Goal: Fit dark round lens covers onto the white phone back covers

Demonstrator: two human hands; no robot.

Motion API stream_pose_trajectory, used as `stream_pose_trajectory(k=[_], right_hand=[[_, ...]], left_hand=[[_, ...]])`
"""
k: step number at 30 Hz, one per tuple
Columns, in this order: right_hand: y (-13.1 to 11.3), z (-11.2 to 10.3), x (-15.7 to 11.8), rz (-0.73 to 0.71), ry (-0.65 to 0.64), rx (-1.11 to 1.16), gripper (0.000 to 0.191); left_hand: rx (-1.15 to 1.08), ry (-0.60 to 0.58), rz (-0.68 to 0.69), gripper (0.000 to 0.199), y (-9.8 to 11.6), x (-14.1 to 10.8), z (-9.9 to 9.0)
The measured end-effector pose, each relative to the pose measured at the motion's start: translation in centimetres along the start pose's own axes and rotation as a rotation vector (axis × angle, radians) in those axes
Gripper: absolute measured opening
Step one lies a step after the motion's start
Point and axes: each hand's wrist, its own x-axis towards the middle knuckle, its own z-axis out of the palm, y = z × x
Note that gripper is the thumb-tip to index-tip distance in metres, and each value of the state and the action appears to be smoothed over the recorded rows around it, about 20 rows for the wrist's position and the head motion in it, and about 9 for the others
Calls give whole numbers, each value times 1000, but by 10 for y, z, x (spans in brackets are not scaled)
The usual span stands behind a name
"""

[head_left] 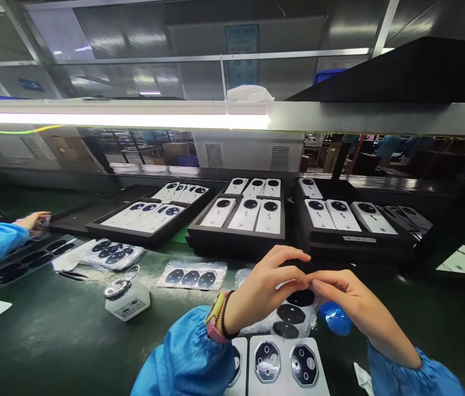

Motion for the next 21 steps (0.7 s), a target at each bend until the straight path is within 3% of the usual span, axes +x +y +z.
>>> stream_pose_trajectory(k=[6,10,15,18,21], right_hand=[[7,-2,6,113,-18,270,32],[2,-5,3,105,47,308,32],[1,-7,0,91,112,345,33],[4,-10,2,138,176,338,36],[10,-21,6,184,304,339,31]], left_hand=[[-224,-62,-78,16,-6,3,-4],[-603,20,-224,23,-7,3,-4],[-1232,238,-600,26,-8,5,12],[-1437,174,-931,22,-13,7,25],[-1500,64,-1071,37,-21,7,32]])
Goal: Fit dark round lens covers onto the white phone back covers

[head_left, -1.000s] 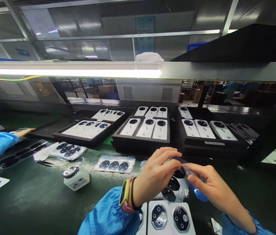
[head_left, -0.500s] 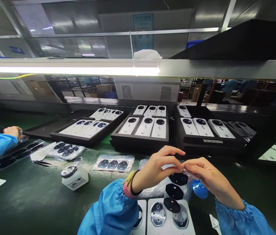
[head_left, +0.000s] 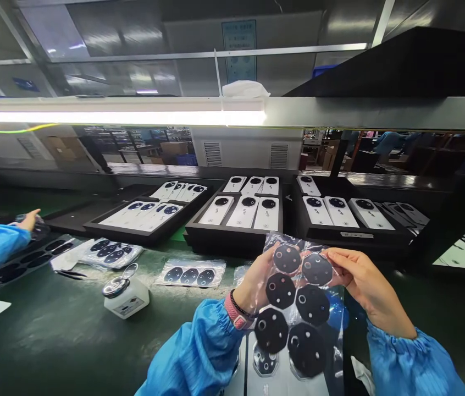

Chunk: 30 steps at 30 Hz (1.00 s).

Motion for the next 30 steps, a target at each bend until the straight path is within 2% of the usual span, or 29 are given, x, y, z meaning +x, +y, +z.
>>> stream_pose_trajectory(k=[4,7,9,11,13,14,15,17,18,20,22,24,25,27,30], right_hand=[[2,-16,11,-8,161,46,24],[7,-26,16,-12,219,45,21],[12,-31,19,-51,255,1,22],[18,-34,22,-156,339,-53,26],[22,-35,25,-262,379,-66,28],[24,-34,26,-269,334,-45,26],[24,-31,27,-234,237,-5,26],[24,-21,27,-83,-19,114,34],[24,-15,27,-7,-120,173,40],[25,-4,26,87,-212,249,47],[27,3,25,93,-166,252,41],[31,4,25,74,-92,197,31],[33,2,25,60,-68,164,32],[33,-2,26,31,-74,122,41],[29,-8,26,23,-194,128,55]], left_hand=[[41,-102,3,54,1,0,-3],[165,-167,27,44,5,-4,-4],[227,-156,49,42,11,-6,-7],[265,-130,95,45,18,-9,-13],[358,-63,219,46,25,-12,-21],[468,-10,317,46,27,-14,-24],[615,47,430,46,27,-16,-26],[975,127,662,49,20,-19,-28],[1153,128,738,53,14,-19,-28],[1424,52,760,63,-2,-19,-25],[1589,-61,667,64,-18,-18,-23],[1556,-165,580,59,-27,-18,-24],[1447,-164,560,57,-29,-18,-28],[1147,-18,551,56,-29,-18,-39],[819,293,491,69,-25,-18,-61]])
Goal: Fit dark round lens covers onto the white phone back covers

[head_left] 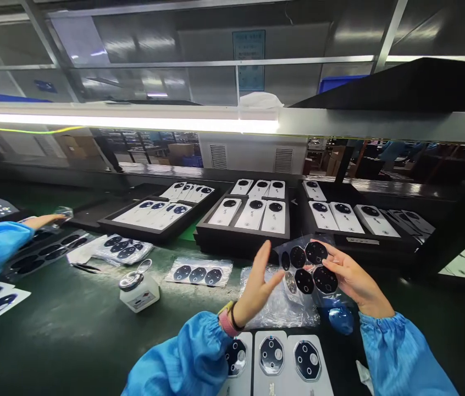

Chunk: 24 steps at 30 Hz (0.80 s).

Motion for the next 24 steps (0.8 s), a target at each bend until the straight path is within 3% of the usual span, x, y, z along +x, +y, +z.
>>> stream_pose_trajectory(k=[4,7,12,15,24], right_hand=[[0,1,2,38,-96,24,59],[15,0,6,99,-24,-3,57],[62,-7,2,224,82,-31,30],[83,-8,-5,278,124,-35,33],[104,-1,-5,266,298,-66,36]], left_hand=[[-120,-25,-206,66,-12,-1,-14],[-166,-57,-282,60,-16,-8,-20],[-104,-28,-361,40,-30,-14,-33],[-35,-43,-422,24,-40,-13,-38],[262,9,-504,17,-50,-8,-38]])
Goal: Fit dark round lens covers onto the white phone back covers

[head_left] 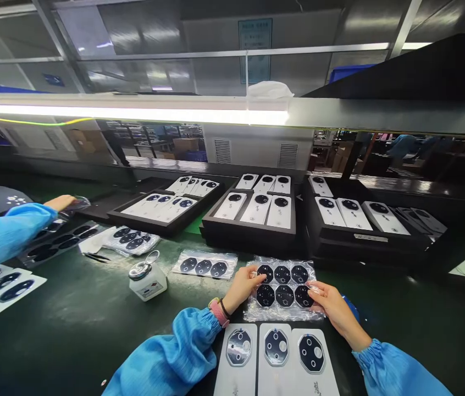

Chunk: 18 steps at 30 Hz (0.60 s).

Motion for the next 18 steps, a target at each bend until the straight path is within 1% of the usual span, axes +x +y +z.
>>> stream_pose_trajectory(k=[4,9,13,18], right_hand=[[4,0,5,-11,39,-19,34],[0,-11,-1,21,56,-13,27],[-6,-19,-10,39,90,12,22],[-12,-18,-16,82,83,27,22]], left_hand=[[129,50,-2,18,0,2,0],[241,95,0,22,-1,5,1],[276,89,-11,24,-2,5,1],[295,91,0,23,-2,5,2]])
